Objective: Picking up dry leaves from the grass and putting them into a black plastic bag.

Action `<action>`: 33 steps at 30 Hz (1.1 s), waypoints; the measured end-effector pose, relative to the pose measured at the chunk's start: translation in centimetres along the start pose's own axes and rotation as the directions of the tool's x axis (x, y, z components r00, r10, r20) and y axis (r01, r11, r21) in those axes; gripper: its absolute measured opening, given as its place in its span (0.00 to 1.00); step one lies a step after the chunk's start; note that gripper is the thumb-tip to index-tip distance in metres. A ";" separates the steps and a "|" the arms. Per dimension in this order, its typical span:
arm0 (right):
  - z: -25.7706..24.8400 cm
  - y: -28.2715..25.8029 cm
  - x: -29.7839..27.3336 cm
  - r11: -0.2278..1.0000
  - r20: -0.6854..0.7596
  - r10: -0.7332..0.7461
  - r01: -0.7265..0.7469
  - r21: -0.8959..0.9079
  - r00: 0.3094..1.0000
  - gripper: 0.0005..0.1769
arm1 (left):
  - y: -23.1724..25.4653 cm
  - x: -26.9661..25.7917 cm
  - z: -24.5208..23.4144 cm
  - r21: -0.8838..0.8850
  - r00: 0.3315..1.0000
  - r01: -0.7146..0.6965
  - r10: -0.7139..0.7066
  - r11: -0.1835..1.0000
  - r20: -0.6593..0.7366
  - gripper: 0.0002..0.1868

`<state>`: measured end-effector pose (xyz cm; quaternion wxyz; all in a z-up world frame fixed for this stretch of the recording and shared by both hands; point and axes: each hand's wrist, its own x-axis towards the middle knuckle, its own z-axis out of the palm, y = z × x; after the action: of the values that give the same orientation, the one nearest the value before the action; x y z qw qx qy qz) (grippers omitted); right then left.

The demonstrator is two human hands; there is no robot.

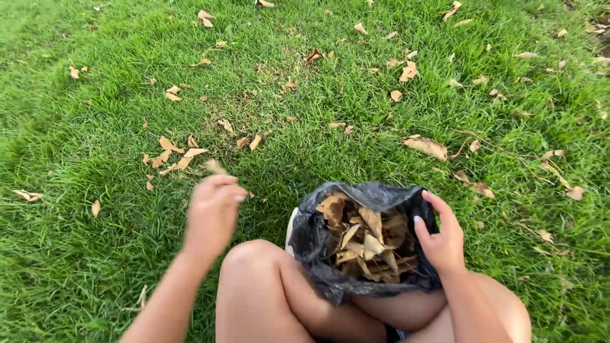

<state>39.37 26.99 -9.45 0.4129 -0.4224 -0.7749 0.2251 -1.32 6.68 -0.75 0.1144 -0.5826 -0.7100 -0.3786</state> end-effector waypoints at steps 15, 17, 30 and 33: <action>-1.7 0.1 -0.3 0.998 -0.123 -0.055 0.057 0.011 0.991 0.32 | 13.2 -1.6 9.9 -0.414 0.806 -0.196 0.387 0.889 0.448 0.09; -1.6 -0.2 -0.6 0.998 -0.098 -0.051 0.053 0.018 0.994 0.32 | 10.0 -0.1 8.0 -0.384 0.889 -0.140 0.287 0.913 0.358 0.09; 0.6 6.4 -0.2 0.983 -0.149 -0.085 0.059 -0.176 0.985 0.30 | -29.6 1.1 7.9 0.484 0.820 0.426 -0.552 0.764 0.150 0.29; 1.9 18.3 -0.9 0.972 -0.079 -0.105 0.086 -0.220 0.991 0.35 | -37.8 0.8 10.8 0.595 0.740 0.489 -0.665 0.638 0.105 0.38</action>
<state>46.66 36.16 -23.62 0.4096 -0.4367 -0.7947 0.1001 -33.08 13.19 -22.96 0.0273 -0.3179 -0.9439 -0.0855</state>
